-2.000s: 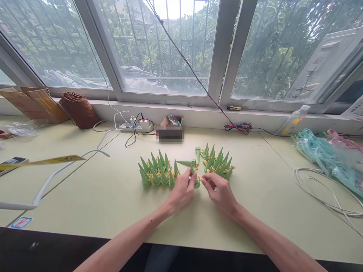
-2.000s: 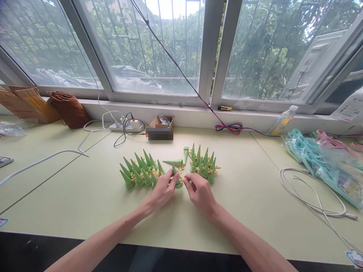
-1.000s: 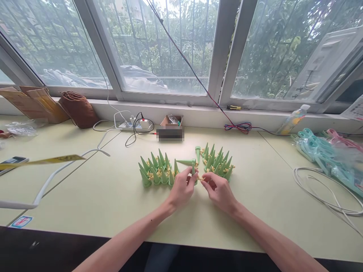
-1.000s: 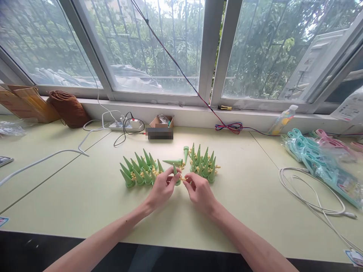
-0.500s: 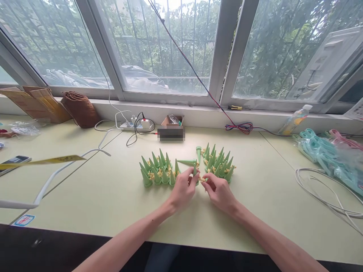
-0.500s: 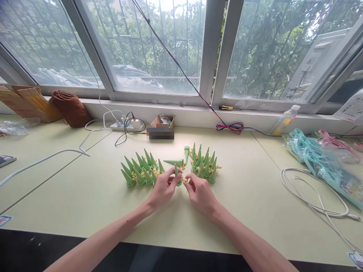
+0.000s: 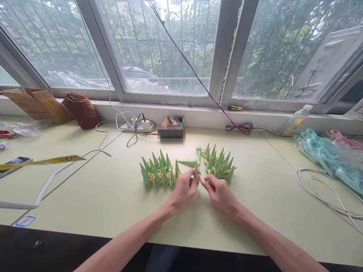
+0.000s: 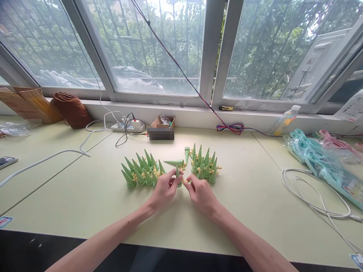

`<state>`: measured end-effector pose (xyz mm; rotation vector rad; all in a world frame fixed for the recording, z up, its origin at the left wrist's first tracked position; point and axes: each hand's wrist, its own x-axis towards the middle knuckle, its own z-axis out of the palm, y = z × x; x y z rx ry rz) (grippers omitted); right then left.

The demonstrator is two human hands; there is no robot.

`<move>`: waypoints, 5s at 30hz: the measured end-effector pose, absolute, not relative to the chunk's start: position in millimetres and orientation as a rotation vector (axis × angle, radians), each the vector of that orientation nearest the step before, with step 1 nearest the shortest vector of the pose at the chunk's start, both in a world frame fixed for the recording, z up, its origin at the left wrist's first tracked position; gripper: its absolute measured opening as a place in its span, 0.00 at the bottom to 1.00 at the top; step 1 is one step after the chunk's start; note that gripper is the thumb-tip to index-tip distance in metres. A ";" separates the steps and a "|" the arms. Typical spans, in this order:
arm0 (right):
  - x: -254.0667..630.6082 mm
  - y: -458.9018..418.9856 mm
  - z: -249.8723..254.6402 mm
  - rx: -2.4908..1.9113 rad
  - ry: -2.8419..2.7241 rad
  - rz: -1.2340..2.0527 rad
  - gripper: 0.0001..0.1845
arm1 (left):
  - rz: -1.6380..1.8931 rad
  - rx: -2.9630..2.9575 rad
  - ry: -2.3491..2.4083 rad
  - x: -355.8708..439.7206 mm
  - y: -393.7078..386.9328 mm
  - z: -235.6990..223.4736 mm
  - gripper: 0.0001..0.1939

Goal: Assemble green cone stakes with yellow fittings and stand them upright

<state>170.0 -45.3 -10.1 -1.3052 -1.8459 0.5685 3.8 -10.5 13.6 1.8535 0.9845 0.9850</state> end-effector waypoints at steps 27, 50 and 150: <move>171.1 -45.6 -9.6 -1.315 -1.859 0.552 0.10 | 0.964 1.870 0.985 4.4 -10.5 13.5 0.10; 172.4 -45.2 -10.1 -1.316 -1.895 0.545 0.13 | 0.941 1.855 0.968 4.0 -13.4 19.6 0.12; 168.0 -39.6 -12.7 -1.311 -2.041 0.516 0.16 | 1.120 2.156 1.470 34.4 57.5 2.7 0.10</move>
